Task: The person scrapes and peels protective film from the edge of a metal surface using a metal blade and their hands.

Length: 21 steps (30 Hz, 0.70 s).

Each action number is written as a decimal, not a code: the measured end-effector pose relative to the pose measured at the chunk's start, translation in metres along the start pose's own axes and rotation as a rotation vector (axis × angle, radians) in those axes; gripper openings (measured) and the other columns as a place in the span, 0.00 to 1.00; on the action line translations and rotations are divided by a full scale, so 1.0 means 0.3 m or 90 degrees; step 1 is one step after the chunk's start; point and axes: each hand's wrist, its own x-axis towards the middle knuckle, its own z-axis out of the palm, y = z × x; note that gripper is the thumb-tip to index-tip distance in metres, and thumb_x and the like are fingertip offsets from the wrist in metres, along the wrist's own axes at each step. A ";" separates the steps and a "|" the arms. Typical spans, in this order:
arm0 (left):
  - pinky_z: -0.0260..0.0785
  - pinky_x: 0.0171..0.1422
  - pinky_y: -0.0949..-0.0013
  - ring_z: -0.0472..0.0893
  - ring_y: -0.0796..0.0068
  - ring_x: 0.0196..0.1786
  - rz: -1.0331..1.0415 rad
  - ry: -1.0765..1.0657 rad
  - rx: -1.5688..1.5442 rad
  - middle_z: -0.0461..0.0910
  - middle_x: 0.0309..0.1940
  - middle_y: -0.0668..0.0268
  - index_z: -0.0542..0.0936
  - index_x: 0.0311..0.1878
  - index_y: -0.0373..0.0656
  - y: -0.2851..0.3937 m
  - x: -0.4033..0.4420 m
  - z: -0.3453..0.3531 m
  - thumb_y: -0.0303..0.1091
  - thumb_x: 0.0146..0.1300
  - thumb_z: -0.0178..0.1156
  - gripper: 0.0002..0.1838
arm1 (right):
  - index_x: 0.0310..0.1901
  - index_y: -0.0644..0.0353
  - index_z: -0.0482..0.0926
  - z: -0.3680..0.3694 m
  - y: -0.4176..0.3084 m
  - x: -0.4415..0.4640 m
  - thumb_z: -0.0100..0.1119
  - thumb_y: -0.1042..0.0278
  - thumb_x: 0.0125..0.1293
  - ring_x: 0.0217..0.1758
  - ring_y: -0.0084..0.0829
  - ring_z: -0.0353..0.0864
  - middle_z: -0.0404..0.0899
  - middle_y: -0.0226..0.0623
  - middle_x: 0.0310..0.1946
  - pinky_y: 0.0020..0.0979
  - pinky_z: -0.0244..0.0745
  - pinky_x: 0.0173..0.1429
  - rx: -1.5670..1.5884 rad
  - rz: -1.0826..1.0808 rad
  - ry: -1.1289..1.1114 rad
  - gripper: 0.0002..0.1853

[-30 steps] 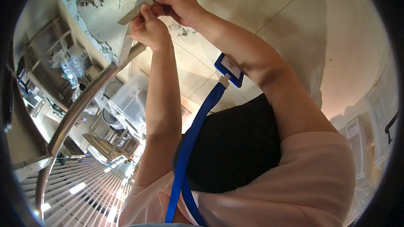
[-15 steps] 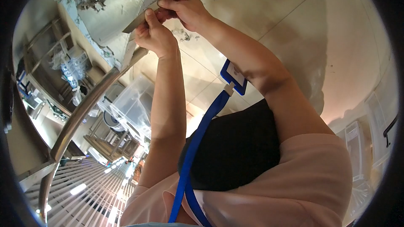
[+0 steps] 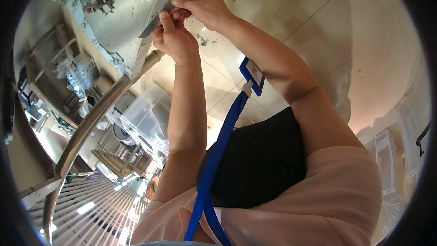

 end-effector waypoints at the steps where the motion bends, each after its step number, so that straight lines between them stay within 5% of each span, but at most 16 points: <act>1: 0.72 0.32 0.70 0.75 0.69 0.25 -0.011 -0.006 -0.018 0.75 0.23 0.56 0.72 0.26 0.28 0.001 0.000 0.002 0.28 0.62 0.48 0.13 | 0.35 0.68 0.76 0.003 -0.006 -0.002 0.55 0.70 0.59 0.26 0.22 0.77 0.77 0.34 0.24 0.22 0.73 0.34 -0.006 -0.004 0.002 0.08; 15: 0.68 0.32 0.71 0.71 0.74 0.23 -0.098 -0.011 -0.222 0.75 0.20 0.62 0.73 0.21 0.34 0.003 -0.014 0.024 0.31 0.62 0.51 0.15 | 0.32 0.68 0.77 0.030 -0.062 -0.019 0.55 0.72 0.58 0.25 0.20 0.76 0.77 0.34 0.21 0.19 0.71 0.30 -0.119 -0.052 0.039 0.07; 21: 0.68 0.32 0.73 0.71 0.75 0.23 -0.075 0.001 -0.142 0.75 0.20 0.63 0.73 0.21 0.34 0.006 -0.013 0.018 0.30 0.62 0.51 0.14 | 0.32 0.68 0.76 0.020 -0.039 -0.016 0.55 0.72 0.58 0.25 0.20 0.76 0.77 0.34 0.22 0.20 0.71 0.31 -0.040 -0.072 0.017 0.07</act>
